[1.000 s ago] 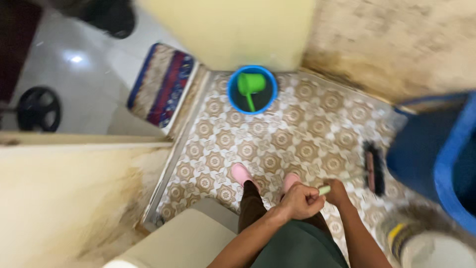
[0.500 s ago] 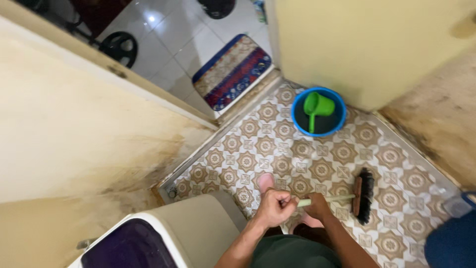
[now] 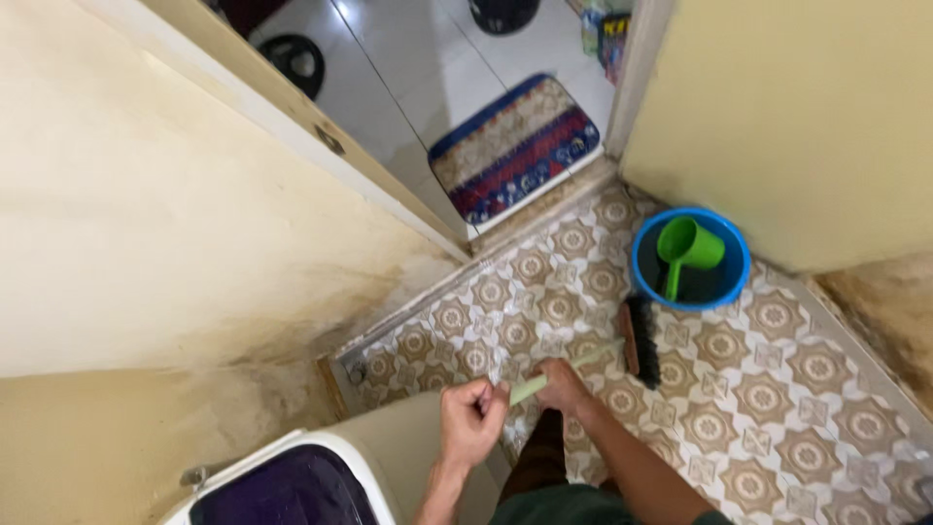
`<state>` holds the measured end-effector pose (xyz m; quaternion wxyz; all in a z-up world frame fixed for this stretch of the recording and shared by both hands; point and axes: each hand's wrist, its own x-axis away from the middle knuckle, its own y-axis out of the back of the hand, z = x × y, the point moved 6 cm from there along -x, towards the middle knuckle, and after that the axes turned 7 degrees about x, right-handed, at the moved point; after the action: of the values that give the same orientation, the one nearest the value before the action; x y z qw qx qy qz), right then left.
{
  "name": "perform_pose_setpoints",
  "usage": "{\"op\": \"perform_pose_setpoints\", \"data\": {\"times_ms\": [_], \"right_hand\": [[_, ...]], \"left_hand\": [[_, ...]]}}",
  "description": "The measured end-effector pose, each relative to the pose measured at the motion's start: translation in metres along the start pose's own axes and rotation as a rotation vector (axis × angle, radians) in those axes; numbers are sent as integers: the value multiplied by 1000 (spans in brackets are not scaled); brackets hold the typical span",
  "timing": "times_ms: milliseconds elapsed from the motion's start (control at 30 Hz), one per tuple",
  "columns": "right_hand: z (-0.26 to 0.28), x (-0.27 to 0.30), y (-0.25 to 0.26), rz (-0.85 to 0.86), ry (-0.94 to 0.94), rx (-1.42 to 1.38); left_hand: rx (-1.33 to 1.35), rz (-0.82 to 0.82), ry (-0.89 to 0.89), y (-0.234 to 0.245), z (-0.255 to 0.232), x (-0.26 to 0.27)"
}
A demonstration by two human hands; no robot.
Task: The person scrubs the tiled floor in a bathroom using a long-handled brush, reaching around a washing machine and toilet.
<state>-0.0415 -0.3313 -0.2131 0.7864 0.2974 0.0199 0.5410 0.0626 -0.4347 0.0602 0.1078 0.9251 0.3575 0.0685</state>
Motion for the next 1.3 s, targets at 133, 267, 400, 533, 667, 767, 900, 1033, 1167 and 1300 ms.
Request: {"op": "perform_pose_setpoints", "data": {"times_ms": [133,267,400,533,667,767,900,1033,1167,1300], "right_hand": [[16,-8,-15,80,-102,-7],[25,1,-1,94,-28,55],[9,18,12,-14,19,-6],[-54,56,-1,127,-242,94],[-98,123,24,-121,-178,167],[-134,182,41,-191,-288,46],[-189,260,63,-272,-488,223],[-206,357,90,-573,-630,210],[-201,434,118,-812,-683,125],[-214,477,123,-850,-760,155]], "left_hand": [[-22,-40,-5,18,-11,6],[152,60,-5,8,-14,6],[232,158,-38,-13,-16,6],[219,278,-63,-51,-7,9],[162,528,-38,-113,2,36],[234,693,-117,-166,-7,67],[215,898,-30,-241,-6,111],[264,984,-210,-299,-26,151],[302,1126,-270,-352,-45,194],[327,1226,-249,-392,-55,231]]}}
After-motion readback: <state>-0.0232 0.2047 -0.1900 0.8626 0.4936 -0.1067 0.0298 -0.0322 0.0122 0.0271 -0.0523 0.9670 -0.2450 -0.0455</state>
